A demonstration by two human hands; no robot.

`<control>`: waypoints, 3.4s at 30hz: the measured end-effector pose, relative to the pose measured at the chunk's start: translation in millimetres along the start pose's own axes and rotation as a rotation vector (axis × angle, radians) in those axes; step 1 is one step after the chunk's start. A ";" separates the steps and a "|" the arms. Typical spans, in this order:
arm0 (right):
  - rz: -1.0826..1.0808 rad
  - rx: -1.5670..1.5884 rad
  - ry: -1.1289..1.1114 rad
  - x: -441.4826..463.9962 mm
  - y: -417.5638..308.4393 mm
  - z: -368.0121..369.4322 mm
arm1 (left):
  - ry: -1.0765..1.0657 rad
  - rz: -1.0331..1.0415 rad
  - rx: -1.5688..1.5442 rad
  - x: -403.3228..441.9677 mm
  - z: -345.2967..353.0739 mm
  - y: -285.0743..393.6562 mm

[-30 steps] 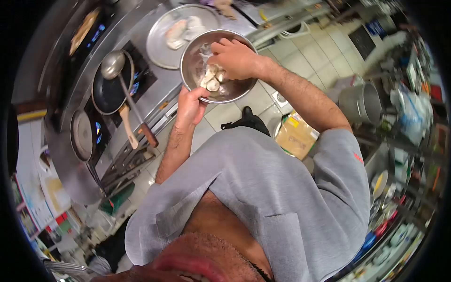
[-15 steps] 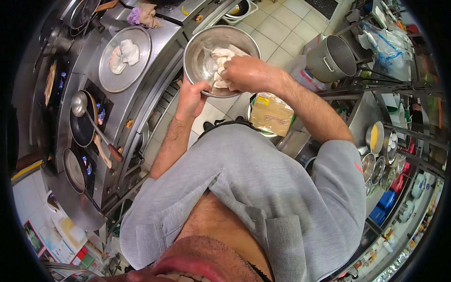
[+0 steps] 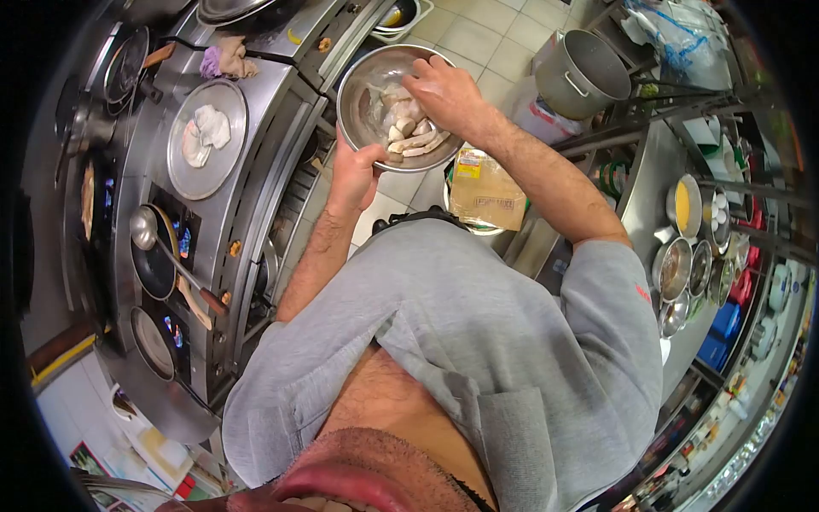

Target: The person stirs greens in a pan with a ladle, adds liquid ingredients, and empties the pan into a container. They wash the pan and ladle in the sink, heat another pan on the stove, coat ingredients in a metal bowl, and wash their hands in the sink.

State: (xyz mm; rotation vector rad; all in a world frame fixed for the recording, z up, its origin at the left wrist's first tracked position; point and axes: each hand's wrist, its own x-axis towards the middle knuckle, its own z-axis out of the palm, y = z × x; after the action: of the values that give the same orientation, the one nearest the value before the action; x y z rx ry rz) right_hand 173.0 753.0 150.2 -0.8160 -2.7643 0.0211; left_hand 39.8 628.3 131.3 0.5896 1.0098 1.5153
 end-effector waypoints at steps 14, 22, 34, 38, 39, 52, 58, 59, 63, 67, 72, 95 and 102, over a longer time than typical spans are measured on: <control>0.423 -0.090 -0.183 -125.4 -35.2 -4.8 | -0.548 -0.533 0.245 3.1 13.1 -40.1; 0.986 -0.220 -0.123 -296.9 -106.4 -4.8 | -1.076 -0.783 0.277 -79.4 99.9 -95.9; 1.357 0.057 0.658 -448.8 -214.2 -160.9 | -1.471 -0.936 0.236 -218.2 206.5 -137.2; 1.554 0.233 0.948 -472.8 -264.8 -177.1 | -1.592 -1.006 0.226 -256.9 226.3 -138.4; 1.577 0.272 1.057 -477.5 -274.8 -176.9 | -1.614 -1.022 0.253 -264.6 229.0 -138.7; 1.582 0.158 1.531 -521.9 -377.1 -256.5 | -1.817 -1.153 0.247 -366.8 285.0 -139.3; 1.524 0.226 1.692 -555.4 -426.2 -281.5 | -1.968 -1.138 0.232 -430.5 287.4 -137.0; 1.589 0.202 1.694 -564.0 -437.3 -283.4 | -1.988 -1.164 0.255 -444.0 285.8 -139.4; 1.640 0.065 1.673 -588.8 -491.5 -312.9 | -1.964 -1.331 0.240 -509.9 276.2 -138.4; 1.639 0.031 1.578 -637.7 -556.8 -341.2 | -1.912 -1.288 0.196 -585.7 262.3 -143.1; 1.601 -0.019 1.633 -701.2 -641.0 -377.7 | -1.892 -1.321 0.266 -662.9 237.9 -146.8; 2.455 -0.171 1.074 -1021.3 -759.0 -214.7 | -1.553 -0.990 0.375 -667.5 237.1 -152.0; 2.576 -0.623 0.711 -1015.9 -751.8 -209.0 | -1.544 -0.950 0.398 -666.1 238.6 -149.0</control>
State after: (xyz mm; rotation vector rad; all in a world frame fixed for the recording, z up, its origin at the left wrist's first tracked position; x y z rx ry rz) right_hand 647.1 -436.8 171.5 -2.6899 0.2847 -0.4546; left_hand 454.6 45.7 238.3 1.0601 0.1883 -0.1889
